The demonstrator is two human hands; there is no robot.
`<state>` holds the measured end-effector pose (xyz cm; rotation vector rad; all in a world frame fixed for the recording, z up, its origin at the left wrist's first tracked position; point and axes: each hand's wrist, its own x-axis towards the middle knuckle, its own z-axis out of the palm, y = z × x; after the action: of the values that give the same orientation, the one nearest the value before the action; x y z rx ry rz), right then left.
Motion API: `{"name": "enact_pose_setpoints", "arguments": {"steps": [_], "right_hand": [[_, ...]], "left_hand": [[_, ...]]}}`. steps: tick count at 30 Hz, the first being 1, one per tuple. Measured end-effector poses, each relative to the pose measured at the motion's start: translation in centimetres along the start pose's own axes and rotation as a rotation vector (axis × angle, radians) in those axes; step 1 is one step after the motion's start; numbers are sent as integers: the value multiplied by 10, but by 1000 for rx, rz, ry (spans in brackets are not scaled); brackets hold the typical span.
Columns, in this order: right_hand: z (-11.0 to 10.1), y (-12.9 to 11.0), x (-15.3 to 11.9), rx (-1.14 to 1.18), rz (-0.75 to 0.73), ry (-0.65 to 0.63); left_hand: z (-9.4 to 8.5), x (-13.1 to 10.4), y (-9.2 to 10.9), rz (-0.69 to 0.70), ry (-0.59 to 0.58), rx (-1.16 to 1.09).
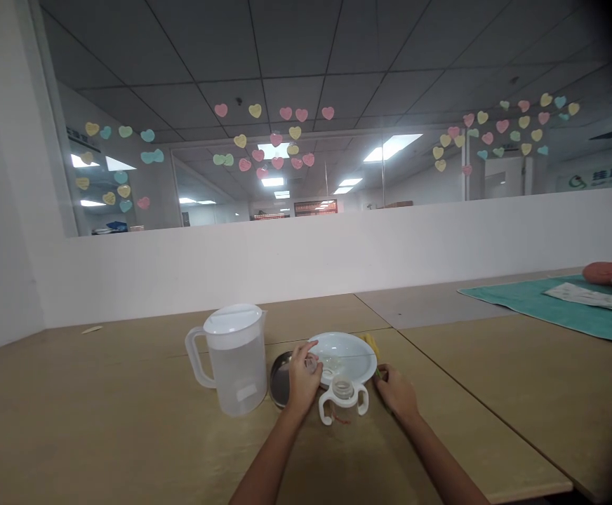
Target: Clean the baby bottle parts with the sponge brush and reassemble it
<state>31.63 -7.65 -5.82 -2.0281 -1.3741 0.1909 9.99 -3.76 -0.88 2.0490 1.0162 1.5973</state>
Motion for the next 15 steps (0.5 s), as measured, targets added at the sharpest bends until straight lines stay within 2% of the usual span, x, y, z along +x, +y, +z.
{"name": "enact_pose_setpoints", "arguments": {"steps": [2,5,10,13,15], "right_hand": [[0,1,0,19,2,16],[-2,1,-1,87,38,77],[-9,-3,-6,229,163,299],[-12,-6,-9,308,154,455],[-13,-8,-11,340,103,498]], "left_hand": [[2,1,-2,-49,48,-123],[3,5,-4,-205,129,-393],[1,11,-2,-487,207,-866],[0,13,1,-553,246,-1051],[0,14,3,-572,261,-1106]]}}
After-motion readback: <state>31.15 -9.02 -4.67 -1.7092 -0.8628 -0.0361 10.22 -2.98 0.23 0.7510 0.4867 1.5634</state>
